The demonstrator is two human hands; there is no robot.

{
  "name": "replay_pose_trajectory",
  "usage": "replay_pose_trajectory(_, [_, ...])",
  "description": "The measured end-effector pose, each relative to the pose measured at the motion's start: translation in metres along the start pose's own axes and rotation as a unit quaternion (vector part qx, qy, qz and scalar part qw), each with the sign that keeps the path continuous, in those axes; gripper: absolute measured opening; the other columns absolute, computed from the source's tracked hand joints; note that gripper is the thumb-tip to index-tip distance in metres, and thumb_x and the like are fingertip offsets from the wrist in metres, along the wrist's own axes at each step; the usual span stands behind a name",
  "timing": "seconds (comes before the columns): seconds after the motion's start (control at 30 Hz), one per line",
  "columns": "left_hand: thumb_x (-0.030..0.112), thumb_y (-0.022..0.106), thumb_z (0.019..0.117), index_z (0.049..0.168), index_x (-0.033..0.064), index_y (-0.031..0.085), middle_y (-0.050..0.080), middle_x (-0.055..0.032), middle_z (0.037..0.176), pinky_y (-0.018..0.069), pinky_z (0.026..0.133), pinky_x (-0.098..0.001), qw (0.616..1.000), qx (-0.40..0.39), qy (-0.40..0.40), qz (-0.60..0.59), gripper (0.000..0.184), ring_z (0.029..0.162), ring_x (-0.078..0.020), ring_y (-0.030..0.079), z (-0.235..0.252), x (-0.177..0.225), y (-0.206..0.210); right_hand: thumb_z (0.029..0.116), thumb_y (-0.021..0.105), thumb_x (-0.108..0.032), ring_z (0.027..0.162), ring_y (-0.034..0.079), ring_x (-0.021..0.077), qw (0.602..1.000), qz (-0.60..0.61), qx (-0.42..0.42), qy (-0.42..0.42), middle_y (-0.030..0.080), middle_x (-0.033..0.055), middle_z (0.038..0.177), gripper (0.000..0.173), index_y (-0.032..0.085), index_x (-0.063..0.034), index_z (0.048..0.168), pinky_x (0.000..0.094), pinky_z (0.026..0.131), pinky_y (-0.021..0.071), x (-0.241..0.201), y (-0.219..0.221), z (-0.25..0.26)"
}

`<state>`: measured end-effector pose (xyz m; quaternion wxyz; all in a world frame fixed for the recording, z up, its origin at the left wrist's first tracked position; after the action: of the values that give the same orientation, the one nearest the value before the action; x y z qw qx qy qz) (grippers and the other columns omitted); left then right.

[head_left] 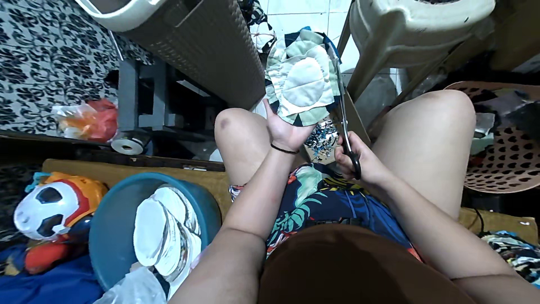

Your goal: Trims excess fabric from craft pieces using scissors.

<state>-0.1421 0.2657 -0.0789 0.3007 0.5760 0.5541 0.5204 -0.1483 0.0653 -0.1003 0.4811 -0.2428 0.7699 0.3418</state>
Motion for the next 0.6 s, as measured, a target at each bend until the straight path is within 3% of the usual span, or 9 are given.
replay_pose_trajectory(0.07, [0.089, 0.007, 0.0865, 0.142, 0.0189, 0.049, 0.059, -0.0151, 0.138, 0.0491, 0.098, -0.064, 1.0, 0.005, 0.011, 0.021, 0.099, 0.128, -0.0353, 0.057, -0.001, 0.003, 0.005, 0.0952, 0.066, -0.014, 0.05, 0.046, 0.0043, 0.999, -0.039, 0.027, 0.011, 0.051, -0.0037, 0.072, 0.035, 0.042, -0.0149, 0.12, 0.0198, 0.047, 0.0439, -0.001, -0.003, -0.001])
replay_pose_trajectory(0.13, [0.095, 0.018, 0.0809, 0.152, 0.0175, 0.039, 0.047, -0.0211, 0.15, 0.0392, 0.105, -0.0738, 0.999, -0.038, 0.006, 0.022, 0.107, 0.138, -0.045, 0.046, -0.002, 0.006, 0.005, 0.0904, 0.071, -0.018, 0.054, 0.049, 0.0043, 0.996, -0.081, 0.041, 0.014, 0.052, -0.004, 0.076, 0.043, 0.041, -0.0137, 0.122, 0.0207, 0.05, 0.0477, -0.001, -0.005, -0.001])
replay_pose_trajectory(0.17, [0.089, 0.03, 0.0841, 0.153, 0.016, 0.038, 0.045, -0.023, 0.152, 0.0369, 0.106, -0.0755, 0.998, -0.056, 0.003, 0.019, 0.101, 0.139, -0.0476, 0.043, -0.002, 0.006, 0.004, 0.0884, 0.073, -0.02, 0.056, 0.05, 0.0048, 0.994, -0.098, 0.046, 0.014, 0.052, -0.0036, 0.079, 0.047, 0.042, -0.0128, 0.123, 0.0214, 0.051, 0.048, -0.001, -0.006, 0.0])
replay_pose_trajectory(0.2, [0.075, 0.046, 0.0885, 0.149, 0.0141, 0.042, 0.048, -0.0231, 0.148, 0.0384, 0.105, -0.0742, 0.998, -0.063, 0.0, 0.019, 0.085, 0.136, -0.0471, 0.046, -0.003, 0.007, 0.001, 0.0872, 0.074, -0.023, 0.057, 0.051, 0.0053, 0.992, -0.118, 0.051, 0.009, 0.052, -0.0028, 0.081, 0.05, 0.042, -0.0118, 0.124, 0.022, 0.053, 0.0487, 0.0, -0.007, 0.0])
replay_pose_trajectory(0.23, [0.058, 0.052, 0.092, 0.142, 0.013, 0.048, 0.054, -0.0215, 0.141, 0.0421, 0.103, -0.071, 0.998, -0.054, 0.0, 0.032, 0.068, 0.131, -0.0442, 0.052, -0.004, 0.007, -0.002, 0.0864, 0.076, -0.026, 0.059, 0.052, 0.0063, 0.988, -0.142, 0.056, 0.004, 0.053, -0.0017, 0.084, 0.053, 0.042, -0.011, 0.125, 0.0233, 0.054, 0.0496, 0.0, -0.008, 0.002])
replay_pose_trajectory(0.33, [0.029, 0.039, 0.1013, 0.123, 0.0126, 0.056, 0.067, -0.0131, 0.118, 0.0551, 0.095, -0.0531, 0.991, -0.002, -0.001, 0.131, 0.031, 0.112, -0.0291, 0.066, -0.012, 0.008, 0.002, 0.0883, 0.074, -0.03, 0.063, 0.054, 0.0089, 0.981, -0.186, 0.062, 0.006, 0.054, 0.0006, 0.087, 0.055, 0.042, -0.0091, 0.129, 0.0275, 0.057, 0.0513, 0.0, -0.011, 0.005])
replay_pose_trajectory(0.43, [0.017, 0.031, 0.1016, 0.115, 0.0125, 0.056, 0.07, -0.0101, 0.108, 0.0573, 0.09, -0.0472, 0.981, 0.012, 0.006, 0.195, 0.028, 0.103, -0.0239, 0.069, -0.016, 0.008, 0.002, 0.0903, 0.07, -0.033, 0.057, 0.052, 0.0071, 0.989, -0.141, 0.051, 0.016, 0.053, -0.0023, 0.081, 0.051, 0.042, -0.0122, 0.128, 0.0254, 0.053, 0.0494, 0.003, -0.013, 0.006])
replay_pose_trajectory(0.5, [0.015, 0.032, 0.0992, 0.114, 0.0127, 0.056, 0.071, -0.0106, 0.106, 0.0578, 0.089, -0.0478, 0.981, 0.003, 0.011, 0.196, 0.028, 0.101, -0.0242, 0.07, -0.016, 0.007, 0.0, 0.0925, 0.068, -0.033, 0.052, 0.048, 0.0055, 0.997, -0.064, 0.033, 0.015, 0.054, -0.0037, 0.078, 0.044, 0.042, -0.0154, 0.124, 0.0223, 0.048, 0.0462, 0.004, -0.012, 0.006])
replay_pose_trajectory(0.6, [0.016, 0.032, 0.0975, 0.113, 0.0133, 0.057, 0.071, -0.0109, 0.106, 0.0579, 0.088, -0.0481, 0.984, 0.006, 0.011, 0.18, 0.029, 0.101, -0.0247, 0.07, -0.016, 0.005, 0.001, 0.09, 0.071, -0.045, 0.049, 0.046, 0.0032, 1.0, 0.004, 0.003, 0.009, 0.052, -0.0057, 0.075, 0.049, 0.042, -0.0185, 0.12, 0.0193, 0.046, 0.0439, 0.002, -0.01, 0.005])
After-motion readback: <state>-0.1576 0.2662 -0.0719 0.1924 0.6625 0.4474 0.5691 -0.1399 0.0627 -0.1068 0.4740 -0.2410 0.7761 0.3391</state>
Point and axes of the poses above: each hand's wrist, its own z-axis towards the middle knuckle, its own y-axis out of the palm, x = y × z, the point moved 2 cm from there along z, towards the middle knuckle
